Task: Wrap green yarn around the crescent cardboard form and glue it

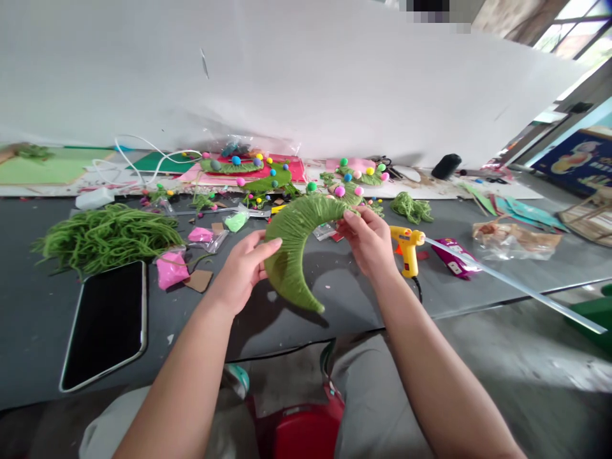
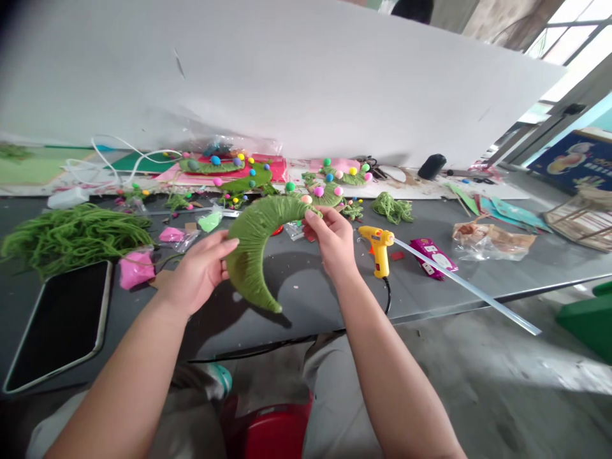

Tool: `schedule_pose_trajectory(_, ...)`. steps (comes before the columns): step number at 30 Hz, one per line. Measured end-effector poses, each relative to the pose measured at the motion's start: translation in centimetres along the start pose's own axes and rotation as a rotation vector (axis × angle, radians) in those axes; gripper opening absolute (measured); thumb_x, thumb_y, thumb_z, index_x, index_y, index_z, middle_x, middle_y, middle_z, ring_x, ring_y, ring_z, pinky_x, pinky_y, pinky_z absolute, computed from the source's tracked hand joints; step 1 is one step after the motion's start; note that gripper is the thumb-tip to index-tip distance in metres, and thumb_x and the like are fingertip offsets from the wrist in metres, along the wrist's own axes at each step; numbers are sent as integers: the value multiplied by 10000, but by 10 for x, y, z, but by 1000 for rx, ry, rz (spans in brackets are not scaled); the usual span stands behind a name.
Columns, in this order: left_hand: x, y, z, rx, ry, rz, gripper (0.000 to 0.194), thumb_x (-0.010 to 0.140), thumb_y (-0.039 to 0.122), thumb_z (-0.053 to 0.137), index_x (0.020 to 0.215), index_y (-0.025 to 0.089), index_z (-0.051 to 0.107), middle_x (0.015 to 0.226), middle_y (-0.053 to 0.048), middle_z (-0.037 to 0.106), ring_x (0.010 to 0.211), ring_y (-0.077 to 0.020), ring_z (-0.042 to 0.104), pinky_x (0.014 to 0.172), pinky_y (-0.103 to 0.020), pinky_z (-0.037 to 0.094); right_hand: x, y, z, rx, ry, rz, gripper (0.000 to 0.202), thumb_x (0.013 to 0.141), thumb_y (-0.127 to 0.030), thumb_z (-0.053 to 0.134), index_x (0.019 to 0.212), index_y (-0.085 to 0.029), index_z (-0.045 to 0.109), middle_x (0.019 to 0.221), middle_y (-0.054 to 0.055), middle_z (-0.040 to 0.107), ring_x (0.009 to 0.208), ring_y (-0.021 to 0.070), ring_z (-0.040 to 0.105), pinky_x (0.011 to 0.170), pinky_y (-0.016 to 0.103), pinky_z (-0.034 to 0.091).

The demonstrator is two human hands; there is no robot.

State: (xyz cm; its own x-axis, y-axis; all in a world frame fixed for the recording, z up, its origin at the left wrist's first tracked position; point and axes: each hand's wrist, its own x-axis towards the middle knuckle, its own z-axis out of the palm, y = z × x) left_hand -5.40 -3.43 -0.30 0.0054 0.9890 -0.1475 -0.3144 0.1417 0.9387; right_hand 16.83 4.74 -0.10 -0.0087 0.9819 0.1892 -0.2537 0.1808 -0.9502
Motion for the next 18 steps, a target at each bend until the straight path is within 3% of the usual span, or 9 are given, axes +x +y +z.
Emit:
schedule_pose_trajectory(5,0,1,4,-34,-67,-74,403,799,502,745,1060,195,736,882,-89,756,704,-246,714,628,-354,584,-11,2,10,-72,-255,89,294,749,-436,812,895,-203,707,729,-1,669,624,128,605,628,273,514)
schedule_pose_trajectory(7,0,0,6,7,-18,-44,411,769,484,780,1072,213,720,868,-71,750,651,-234,701,595,-362,577,-15,3,16,-98,-323,103,314,742,-436,822,908,-194,709,729,0,674,621,126,607,618,270,516)
schedule_pose_trajectory(10,2,-2,5,123,67,37,368,741,446,814,1018,222,724,864,-49,742,665,-210,694,594,-310,546,-19,3,20,-151,-367,87,317,750,-417,824,930,-183,710,733,3,673,626,122,605,615,266,521)
schedule_pose_trajectory(15,4,-2,-2,195,60,65,266,736,395,821,917,213,752,855,-31,736,734,-179,665,633,-249,496,-14,-1,11,-260,-392,-34,415,775,-387,817,1144,-234,703,1154,60,695,924,165,648,776,280,552)
schedule_pose_trajectory(18,5,-3,-2,207,93,69,268,731,410,816,901,212,751,831,-31,734,715,-184,650,618,-257,480,-11,-4,4,-284,-341,-108,389,792,-384,804,1145,-254,706,1190,55,690,1020,181,636,817,286,550)
